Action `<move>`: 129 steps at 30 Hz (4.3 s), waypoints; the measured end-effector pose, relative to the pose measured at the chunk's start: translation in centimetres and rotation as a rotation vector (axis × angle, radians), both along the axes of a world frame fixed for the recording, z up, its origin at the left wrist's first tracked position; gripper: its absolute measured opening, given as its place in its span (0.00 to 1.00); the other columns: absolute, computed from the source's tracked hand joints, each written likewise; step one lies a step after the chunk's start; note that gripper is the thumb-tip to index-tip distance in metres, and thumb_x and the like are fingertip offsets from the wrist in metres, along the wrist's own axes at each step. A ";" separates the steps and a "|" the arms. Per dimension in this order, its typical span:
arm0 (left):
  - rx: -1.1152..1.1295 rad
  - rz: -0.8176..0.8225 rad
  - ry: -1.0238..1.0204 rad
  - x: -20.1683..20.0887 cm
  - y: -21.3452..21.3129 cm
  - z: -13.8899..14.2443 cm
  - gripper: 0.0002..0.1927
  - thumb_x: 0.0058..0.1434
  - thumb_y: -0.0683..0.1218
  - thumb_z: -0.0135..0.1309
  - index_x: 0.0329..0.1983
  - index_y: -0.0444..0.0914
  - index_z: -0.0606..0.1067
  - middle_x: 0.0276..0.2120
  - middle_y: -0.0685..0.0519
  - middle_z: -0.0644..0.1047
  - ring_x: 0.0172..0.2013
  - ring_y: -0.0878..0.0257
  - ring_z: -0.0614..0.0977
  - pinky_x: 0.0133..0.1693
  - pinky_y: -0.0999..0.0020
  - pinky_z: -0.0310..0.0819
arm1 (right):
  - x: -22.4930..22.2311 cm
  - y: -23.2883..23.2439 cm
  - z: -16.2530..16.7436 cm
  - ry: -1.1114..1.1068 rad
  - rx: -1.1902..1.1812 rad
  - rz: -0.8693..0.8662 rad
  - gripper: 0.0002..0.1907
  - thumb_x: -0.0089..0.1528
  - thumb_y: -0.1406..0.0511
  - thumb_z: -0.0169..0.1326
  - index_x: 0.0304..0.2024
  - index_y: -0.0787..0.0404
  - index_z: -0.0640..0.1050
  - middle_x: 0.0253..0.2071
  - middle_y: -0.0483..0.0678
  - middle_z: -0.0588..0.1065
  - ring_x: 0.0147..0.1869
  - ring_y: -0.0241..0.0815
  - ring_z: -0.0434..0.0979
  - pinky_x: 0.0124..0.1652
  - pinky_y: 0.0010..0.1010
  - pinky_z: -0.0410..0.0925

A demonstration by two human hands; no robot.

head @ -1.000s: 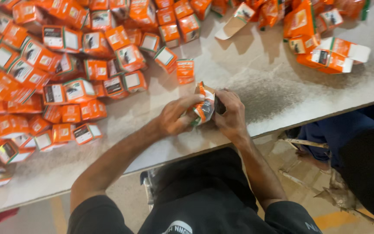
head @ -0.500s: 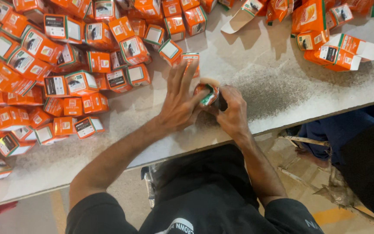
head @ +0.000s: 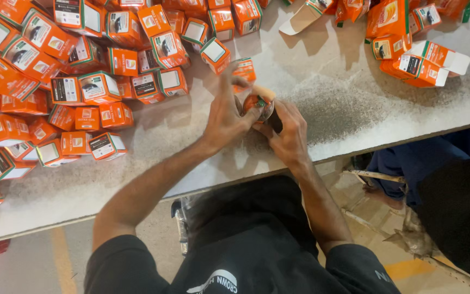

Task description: The person picks up small orange product boxes from a pile on the table, opens a folded box, places a small dark item inside, and closes the box, setting it back with the packed boxes. They repeat this packing cycle one box at a time throughout the clip.

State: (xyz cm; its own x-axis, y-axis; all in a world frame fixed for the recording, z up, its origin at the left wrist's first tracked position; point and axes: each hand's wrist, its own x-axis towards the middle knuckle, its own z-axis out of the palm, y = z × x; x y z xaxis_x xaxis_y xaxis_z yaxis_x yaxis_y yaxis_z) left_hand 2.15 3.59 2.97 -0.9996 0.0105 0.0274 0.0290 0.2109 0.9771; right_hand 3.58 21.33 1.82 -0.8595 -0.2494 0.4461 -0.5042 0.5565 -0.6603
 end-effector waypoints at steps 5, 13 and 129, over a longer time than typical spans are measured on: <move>-0.218 -0.043 0.342 -0.6 -0.2 -1.3 0.20 0.54 0.39 0.62 0.52 0.34 0.78 0.45 0.48 0.76 0.36 0.59 0.81 0.34 0.63 0.77 | 0.5 0.0 -1.0 -0.025 -0.060 -0.054 0.36 0.54 0.66 0.72 0.61 0.68 0.70 0.51 0.59 0.77 0.54 0.58 0.79 0.51 0.42 0.72; 0.248 -0.245 -0.026 -2.9 -0.2 -5.2 0.12 0.59 0.41 0.62 0.46 0.34 0.78 0.36 0.56 0.80 0.36 0.71 0.81 0.37 0.72 0.79 | 1.1 0.4 -2.2 -0.133 -0.140 -0.061 0.33 0.57 0.66 0.72 0.57 0.64 0.66 0.50 0.54 0.81 0.55 0.51 0.83 0.52 0.38 0.73; 0.753 -0.230 -0.064 -2.6 -3.9 1.1 0.14 0.68 0.36 0.54 0.56 0.36 0.70 0.44 0.43 0.79 0.40 0.53 0.85 0.37 0.56 0.84 | -2.7 0.1 1.7 -0.035 0.073 0.032 0.28 0.50 0.65 0.71 0.52 0.60 0.79 0.51 0.54 0.79 0.57 0.57 0.79 0.52 0.42 0.72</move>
